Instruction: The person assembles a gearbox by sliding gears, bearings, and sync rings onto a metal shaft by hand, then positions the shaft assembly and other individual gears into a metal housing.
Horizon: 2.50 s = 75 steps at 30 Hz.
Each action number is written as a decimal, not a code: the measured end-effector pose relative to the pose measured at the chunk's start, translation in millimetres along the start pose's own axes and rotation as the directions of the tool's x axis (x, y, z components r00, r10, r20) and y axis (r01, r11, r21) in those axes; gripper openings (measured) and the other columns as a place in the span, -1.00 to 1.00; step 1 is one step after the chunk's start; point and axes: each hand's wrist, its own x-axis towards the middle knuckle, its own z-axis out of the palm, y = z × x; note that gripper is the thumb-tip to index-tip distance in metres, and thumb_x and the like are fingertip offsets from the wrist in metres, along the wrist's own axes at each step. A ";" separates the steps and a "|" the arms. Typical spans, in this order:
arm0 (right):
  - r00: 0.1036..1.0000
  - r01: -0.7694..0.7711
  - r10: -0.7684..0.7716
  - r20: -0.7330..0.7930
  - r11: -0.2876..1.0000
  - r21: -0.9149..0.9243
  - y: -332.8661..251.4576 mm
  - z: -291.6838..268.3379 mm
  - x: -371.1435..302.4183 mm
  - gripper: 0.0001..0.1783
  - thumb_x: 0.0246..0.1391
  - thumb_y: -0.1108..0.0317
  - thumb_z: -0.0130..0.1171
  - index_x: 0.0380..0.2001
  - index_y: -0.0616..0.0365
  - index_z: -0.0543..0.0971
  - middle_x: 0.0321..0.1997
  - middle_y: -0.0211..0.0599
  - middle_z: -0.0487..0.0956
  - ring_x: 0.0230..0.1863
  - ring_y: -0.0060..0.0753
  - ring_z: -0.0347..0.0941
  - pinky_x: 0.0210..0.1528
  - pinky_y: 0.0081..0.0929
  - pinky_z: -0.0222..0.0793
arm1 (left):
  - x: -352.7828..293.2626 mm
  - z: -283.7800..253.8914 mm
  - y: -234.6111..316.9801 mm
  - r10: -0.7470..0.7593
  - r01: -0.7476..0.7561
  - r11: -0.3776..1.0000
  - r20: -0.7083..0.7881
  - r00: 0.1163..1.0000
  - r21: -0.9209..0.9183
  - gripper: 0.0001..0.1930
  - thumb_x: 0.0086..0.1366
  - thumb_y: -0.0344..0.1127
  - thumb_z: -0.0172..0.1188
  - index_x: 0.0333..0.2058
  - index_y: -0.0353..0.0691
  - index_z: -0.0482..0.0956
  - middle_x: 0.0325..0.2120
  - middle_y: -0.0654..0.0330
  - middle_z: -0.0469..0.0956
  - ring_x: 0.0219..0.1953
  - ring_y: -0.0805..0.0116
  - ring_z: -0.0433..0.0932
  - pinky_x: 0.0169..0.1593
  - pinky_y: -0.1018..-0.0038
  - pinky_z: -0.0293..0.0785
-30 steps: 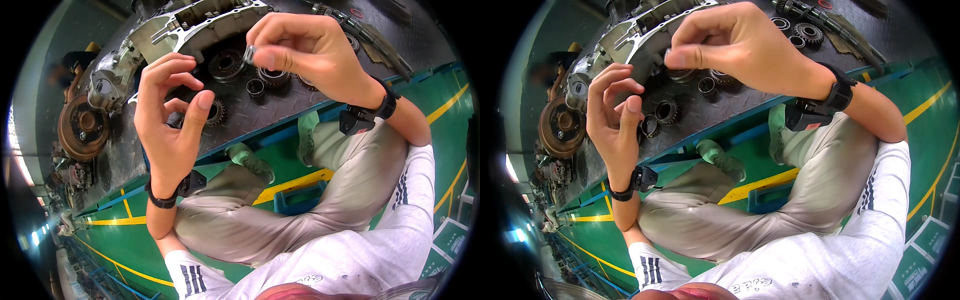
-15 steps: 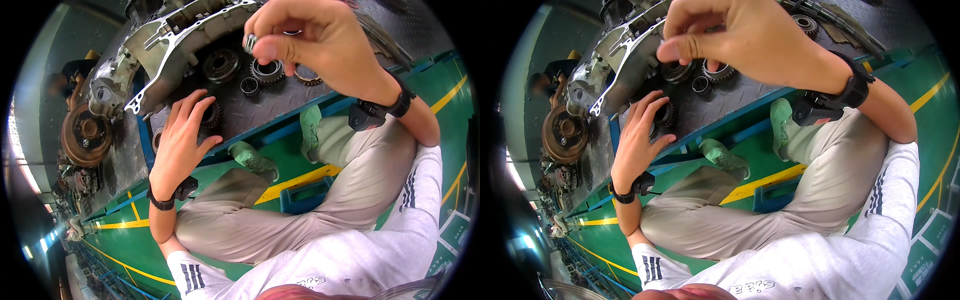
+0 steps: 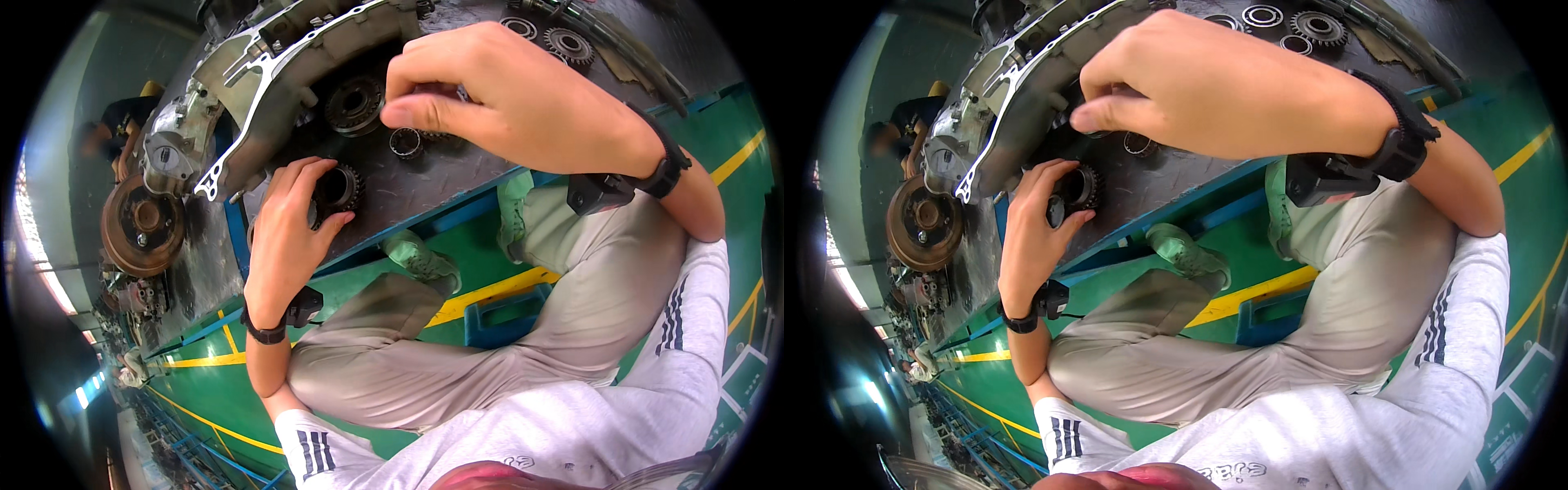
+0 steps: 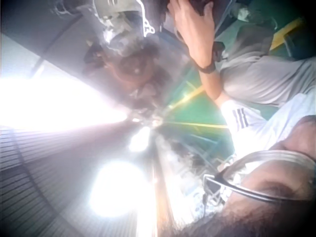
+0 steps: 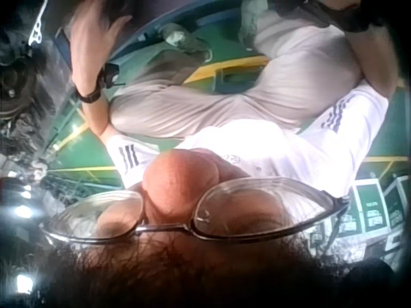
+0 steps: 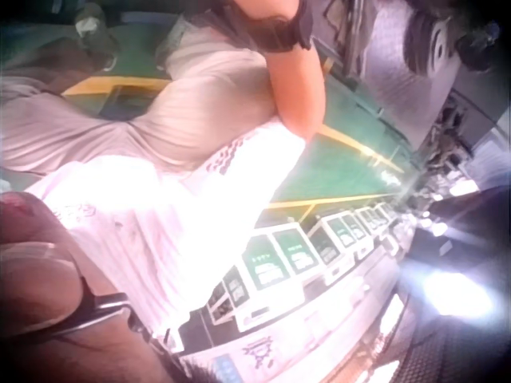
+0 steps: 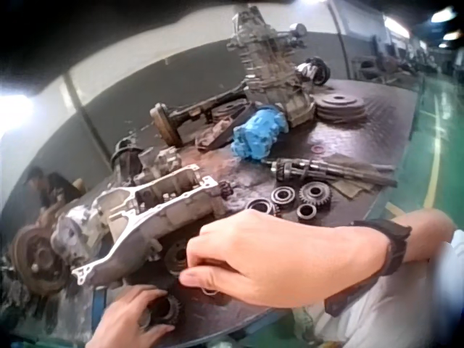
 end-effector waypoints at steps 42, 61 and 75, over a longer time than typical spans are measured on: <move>0.942 0.287 -0.199 0.271 0.896 -0.339 22.0 29.2 -12.7 -0.65 0.12 0.29 0.52 -0.07 0.22 0.74 0.18 -0.15 0.65 0.25 -0.08 0.51 0.31 -0.16 0.47 | 7.3 -0.6 0.6 -0.179 0.125 0.975 -0.325 0.929 -0.181 -0.80 0.37 -0.36 0.51 -0.20 -0.34 0.68 -0.26 0.02 0.73 -0.37 0.12 0.66 -0.27 0.34 0.57; 0.980 0.179 -0.172 0.097 0.982 -0.066 22.8 25.3 -7.6 -0.79 0.25 0.28 0.45 -0.25 0.20 0.67 -0.16 -0.25 0.65 0.09 -0.11 0.56 0.23 -0.16 0.46 | 6.6 0.3 -15.0 -0.066 0.079 0.980 -0.078 0.995 0.183 -0.80 0.59 -0.31 0.16 0.02 -0.24 0.67 -0.02 -0.07 0.71 0.06 -0.24 0.64 0.07 0.05 0.57; 0.921 -0.389 0.176 0.347 0.416 0.822 12.3 24.9 3.8 -0.32 0.63 -0.23 -0.03 -0.16 0.29 0.58 -0.21 -0.16 0.65 -0.32 -0.37 0.67 -0.36 -0.44 0.59 | 17.0 -17.8 54.3 -0.058 -0.032 0.947 -0.270 0.961 -0.318 -0.68 0.39 -0.43 0.45 0.08 -0.21 0.65 -0.27 0.23 0.71 -0.34 0.49 0.64 -0.29 0.54 0.44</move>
